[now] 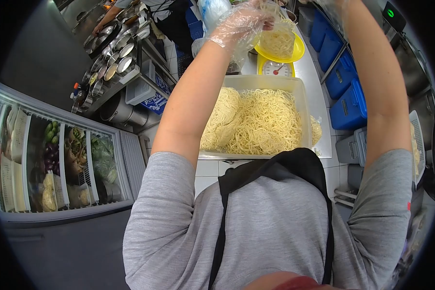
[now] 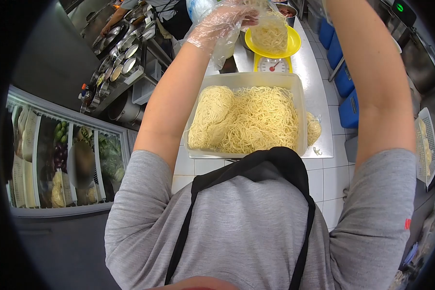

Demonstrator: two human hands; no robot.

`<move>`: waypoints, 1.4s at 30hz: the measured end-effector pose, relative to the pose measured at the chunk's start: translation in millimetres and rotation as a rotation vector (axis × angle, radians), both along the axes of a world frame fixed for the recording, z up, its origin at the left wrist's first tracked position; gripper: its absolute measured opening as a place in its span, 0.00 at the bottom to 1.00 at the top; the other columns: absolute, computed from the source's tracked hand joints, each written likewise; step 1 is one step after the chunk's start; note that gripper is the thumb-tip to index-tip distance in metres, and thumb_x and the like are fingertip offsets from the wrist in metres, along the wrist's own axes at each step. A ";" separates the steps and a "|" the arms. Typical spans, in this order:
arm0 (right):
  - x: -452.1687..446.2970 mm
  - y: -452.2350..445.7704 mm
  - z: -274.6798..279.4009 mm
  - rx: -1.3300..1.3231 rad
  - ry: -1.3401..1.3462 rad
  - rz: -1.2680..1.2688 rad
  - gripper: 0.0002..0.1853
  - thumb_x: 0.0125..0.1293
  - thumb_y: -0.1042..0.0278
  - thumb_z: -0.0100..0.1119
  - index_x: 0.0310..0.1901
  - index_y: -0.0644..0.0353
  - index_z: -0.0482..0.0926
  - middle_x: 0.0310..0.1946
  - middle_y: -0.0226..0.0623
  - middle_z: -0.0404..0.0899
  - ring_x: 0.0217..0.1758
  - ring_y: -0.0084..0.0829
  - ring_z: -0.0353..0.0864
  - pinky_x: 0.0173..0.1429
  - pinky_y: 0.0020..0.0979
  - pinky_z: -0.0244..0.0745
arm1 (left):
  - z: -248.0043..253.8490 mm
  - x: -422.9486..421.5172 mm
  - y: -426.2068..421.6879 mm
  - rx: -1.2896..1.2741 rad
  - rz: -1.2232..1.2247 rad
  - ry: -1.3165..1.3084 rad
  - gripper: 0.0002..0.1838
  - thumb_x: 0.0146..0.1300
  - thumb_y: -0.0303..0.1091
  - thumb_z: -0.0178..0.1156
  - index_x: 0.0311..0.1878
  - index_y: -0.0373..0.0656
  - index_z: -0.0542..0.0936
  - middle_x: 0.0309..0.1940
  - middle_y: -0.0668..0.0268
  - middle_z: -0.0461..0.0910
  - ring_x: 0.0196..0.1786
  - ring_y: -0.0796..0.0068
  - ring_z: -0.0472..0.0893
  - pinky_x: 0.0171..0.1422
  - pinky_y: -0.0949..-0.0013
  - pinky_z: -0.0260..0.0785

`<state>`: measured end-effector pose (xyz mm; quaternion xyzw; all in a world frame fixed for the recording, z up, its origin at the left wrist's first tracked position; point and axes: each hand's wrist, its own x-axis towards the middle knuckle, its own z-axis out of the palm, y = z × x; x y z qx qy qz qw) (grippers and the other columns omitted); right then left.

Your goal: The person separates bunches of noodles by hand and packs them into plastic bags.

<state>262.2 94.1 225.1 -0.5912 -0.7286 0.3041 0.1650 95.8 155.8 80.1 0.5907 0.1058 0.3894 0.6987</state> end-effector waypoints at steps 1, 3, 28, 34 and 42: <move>2.9 7.6 -14.5 0.032 -0.009 -0.036 0.24 0.65 0.55 0.61 0.60 0.55 0.74 0.54 0.39 0.77 0.53 0.31 0.73 0.57 0.36 0.68 | 1.7 0.2 -0.5 0.001 0.000 0.000 0.24 0.62 0.25 0.58 0.62 0.40 0.69 0.49 0.63 0.78 0.48 0.73 0.79 0.52 0.71 0.72; -10.2 4.5 -35.2 -0.093 0.248 -0.279 0.28 0.65 0.47 0.58 0.62 0.55 0.72 0.58 0.41 0.76 0.62 0.37 0.70 0.61 0.39 0.66 | 5.6 1.1 -2.9 0.070 0.003 0.021 0.23 0.61 0.26 0.58 0.61 0.39 0.70 0.49 0.63 0.78 0.48 0.72 0.79 0.52 0.71 0.72; -7.5 -86.8 -295.1 -0.098 0.320 -0.113 0.20 0.64 0.56 0.57 0.53 0.60 0.76 0.48 0.45 0.79 0.53 0.39 0.77 0.61 0.35 0.70 | 8.7 14.3 10.6 -0.010 -0.060 0.176 0.22 0.65 0.30 0.60 0.61 0.39 0.70 0.54 0.60 0.77 0.54 0.69 0.79 0.55 0.70 0.73; -22.6 -69.9 -349.1 0.140 -0.222 0.274 0.18 0.62 0.58 0.59 0.48 0.61 0.78 0.50 0.52 0.76 0.51 0.45 0.77 0.56 0.43 0.70 | 22.4 13.5 -2.7 0.220 0.190 0.412 0.27 0.65 0.35 0.61 0.66 0.42 0.67 0.57 0.66 0.75 0.55 0.75 0.77 0.51 0.74 0.69; -22.8 -75.3 -318.7 0.172 0.151 0.087 0.10 0.55 0.67 0.59 0.38 0.59 0.80 0.42 0.46 0.79 0.48 0.49 0.76 0.50 0.47 0.71 | 26.1 8.8 -13.3 0.292 0.394 0.706 0.33 0.63 0.42 0.64 0.68 0.39 0.65 0.57 0.60 0.73 0.39 0.76 0.81 0.55 0.65 0.76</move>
